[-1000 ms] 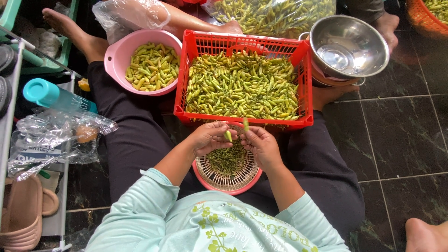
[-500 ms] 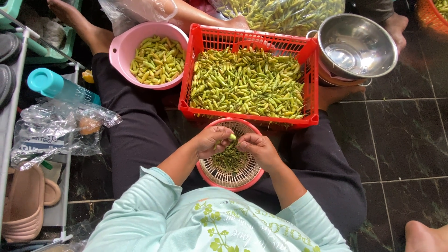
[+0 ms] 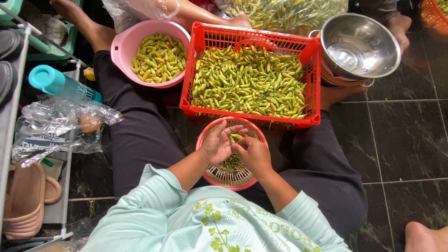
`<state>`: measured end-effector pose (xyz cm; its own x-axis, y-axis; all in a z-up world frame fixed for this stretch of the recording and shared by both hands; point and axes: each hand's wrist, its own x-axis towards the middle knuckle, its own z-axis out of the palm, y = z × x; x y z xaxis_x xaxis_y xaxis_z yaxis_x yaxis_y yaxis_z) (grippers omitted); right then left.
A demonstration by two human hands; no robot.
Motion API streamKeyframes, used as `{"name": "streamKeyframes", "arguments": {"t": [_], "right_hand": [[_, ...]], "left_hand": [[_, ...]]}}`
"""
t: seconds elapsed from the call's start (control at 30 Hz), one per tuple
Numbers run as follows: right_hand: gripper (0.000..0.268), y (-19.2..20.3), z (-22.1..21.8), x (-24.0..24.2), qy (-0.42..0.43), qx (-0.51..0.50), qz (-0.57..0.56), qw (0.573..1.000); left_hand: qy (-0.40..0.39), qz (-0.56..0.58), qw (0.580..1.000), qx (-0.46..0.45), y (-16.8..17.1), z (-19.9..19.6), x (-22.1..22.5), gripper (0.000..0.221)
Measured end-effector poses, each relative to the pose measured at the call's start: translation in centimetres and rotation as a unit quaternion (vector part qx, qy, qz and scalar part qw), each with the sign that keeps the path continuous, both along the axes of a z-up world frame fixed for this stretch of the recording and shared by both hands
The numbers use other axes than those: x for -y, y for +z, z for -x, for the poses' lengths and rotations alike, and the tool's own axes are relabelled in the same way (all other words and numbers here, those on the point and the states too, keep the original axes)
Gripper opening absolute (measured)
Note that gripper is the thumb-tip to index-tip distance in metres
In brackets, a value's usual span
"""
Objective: Removing stems from green chilies by hand and sorting them into a basket while sitting on the floor.
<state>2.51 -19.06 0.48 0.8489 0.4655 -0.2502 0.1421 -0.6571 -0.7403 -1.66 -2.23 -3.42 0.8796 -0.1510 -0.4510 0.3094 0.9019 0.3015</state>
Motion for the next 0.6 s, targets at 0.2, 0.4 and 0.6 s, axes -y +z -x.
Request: {"name": "streamKeyframes", "arguments": {"t": [0.2, 0.4, 0.6], "right_hand": [[0.035, -2.8, -1.2, -0.1, -0.053, -0.202, -0.18, 0.961], [0.021, -1.6, -1.9, 0.2, -0.142, -0.229, -0.271, 0.924], [0.012, -3.4, -2.8, 1.0, -0.125, -0.152, -0.19, 0.962]], "left_hand": [[0.019, 0.003, 1.0, -0.002, 0.3, 0.0, 0.1, 0.059], [-0.016, -0.165, 0.985, -0.044, -2.4, 0.1, -0.3, 0.037], [-0.045, -0.31, 0.95, 0.014, -1.9, 0.6, 0.6, 0.036]]}}
